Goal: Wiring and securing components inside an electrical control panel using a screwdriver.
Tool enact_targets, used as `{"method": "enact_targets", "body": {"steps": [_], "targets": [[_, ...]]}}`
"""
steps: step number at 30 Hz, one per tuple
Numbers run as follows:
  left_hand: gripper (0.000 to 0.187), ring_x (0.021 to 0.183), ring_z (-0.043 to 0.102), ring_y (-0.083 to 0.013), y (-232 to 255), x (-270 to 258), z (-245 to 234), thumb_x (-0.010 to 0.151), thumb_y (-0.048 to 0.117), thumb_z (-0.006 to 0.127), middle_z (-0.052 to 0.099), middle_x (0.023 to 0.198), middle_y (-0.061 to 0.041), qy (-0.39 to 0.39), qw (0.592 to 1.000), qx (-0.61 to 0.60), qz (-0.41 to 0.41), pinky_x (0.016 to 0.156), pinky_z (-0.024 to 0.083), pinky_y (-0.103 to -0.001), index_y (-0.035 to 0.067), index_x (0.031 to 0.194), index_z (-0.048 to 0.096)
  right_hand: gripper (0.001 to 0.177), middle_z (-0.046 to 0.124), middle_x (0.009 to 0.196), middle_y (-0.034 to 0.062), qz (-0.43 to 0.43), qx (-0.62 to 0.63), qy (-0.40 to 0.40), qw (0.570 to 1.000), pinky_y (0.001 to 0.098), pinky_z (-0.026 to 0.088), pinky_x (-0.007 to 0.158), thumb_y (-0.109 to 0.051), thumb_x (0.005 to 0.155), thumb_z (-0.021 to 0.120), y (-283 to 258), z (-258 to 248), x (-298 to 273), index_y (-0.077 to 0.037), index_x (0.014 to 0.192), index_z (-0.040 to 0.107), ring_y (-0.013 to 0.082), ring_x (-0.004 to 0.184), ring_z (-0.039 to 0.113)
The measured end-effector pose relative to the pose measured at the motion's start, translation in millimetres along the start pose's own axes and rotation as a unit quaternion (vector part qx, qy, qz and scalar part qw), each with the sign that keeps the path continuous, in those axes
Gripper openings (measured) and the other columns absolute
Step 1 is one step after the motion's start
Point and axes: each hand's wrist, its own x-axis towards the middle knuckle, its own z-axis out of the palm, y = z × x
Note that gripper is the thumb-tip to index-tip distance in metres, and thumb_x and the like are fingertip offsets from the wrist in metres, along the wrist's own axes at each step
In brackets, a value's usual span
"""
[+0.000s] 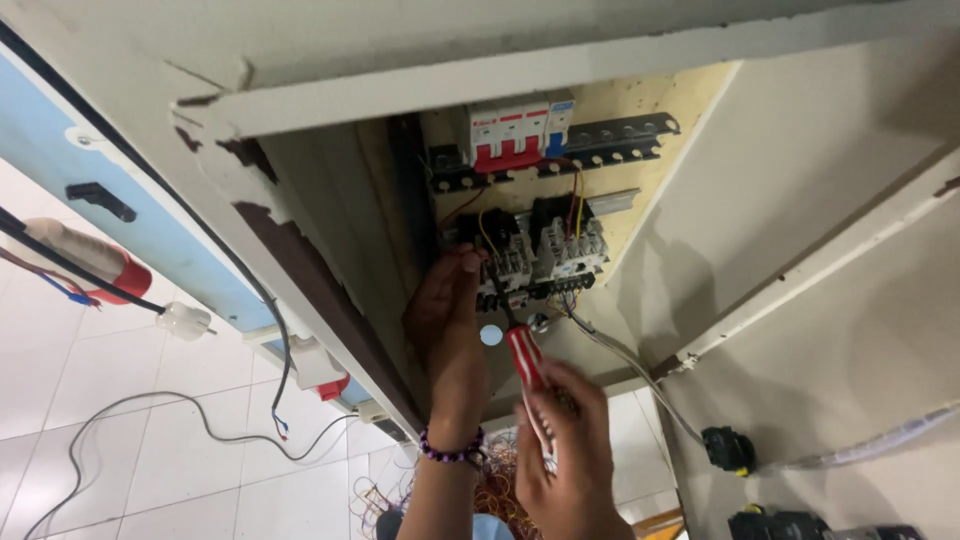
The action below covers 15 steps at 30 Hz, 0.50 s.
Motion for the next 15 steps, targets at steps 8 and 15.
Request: {"method": "enact_targets", "body": {"steps": [8, 15], "targets": [[0.019, 0.107, 0.074, -0.0137, 3.0, -9.4, 8.1, 0.09, 0.015, 0.071, 0.081, 0.112, -0.007, -0.014, 0.999, 0.034, -0.003, 0.095, 0.054, -0.026, 0.008, 0.107, 0.076, 0.014, 0.069, 0.106, 0.0184, 0.02, 0.03, 0.043, 0.998, 0.0352, 0.055, 0.081, 0.002, 0.093, 0.065, -15.8, -24.1, 21.1, -0.002, 0.105, 0.062, 0.0286, 0.09, 0.067], [0.024, 0.106, 0.072, -0.0137, -19.3, 1.2, 5.3, 0.091, 0.011, 0.073, 0.079, 0.11, -0.007, -0.026, 0.999, -0.033, 0.033, 0.098, 0.055, -0.027, 0.007, 0.114, 0.075, 0.029, 0.081, 0.107, 0.0061, 0.333, 0.08, 0.052, 0.938, 0.0185, 0.063, 0.044, -0.021, 0.08, 0.074, -12.4, -42.1, 3.3, -0.013, 0.107, 0.074, 0.0133, 0.078, 0.079]]}}
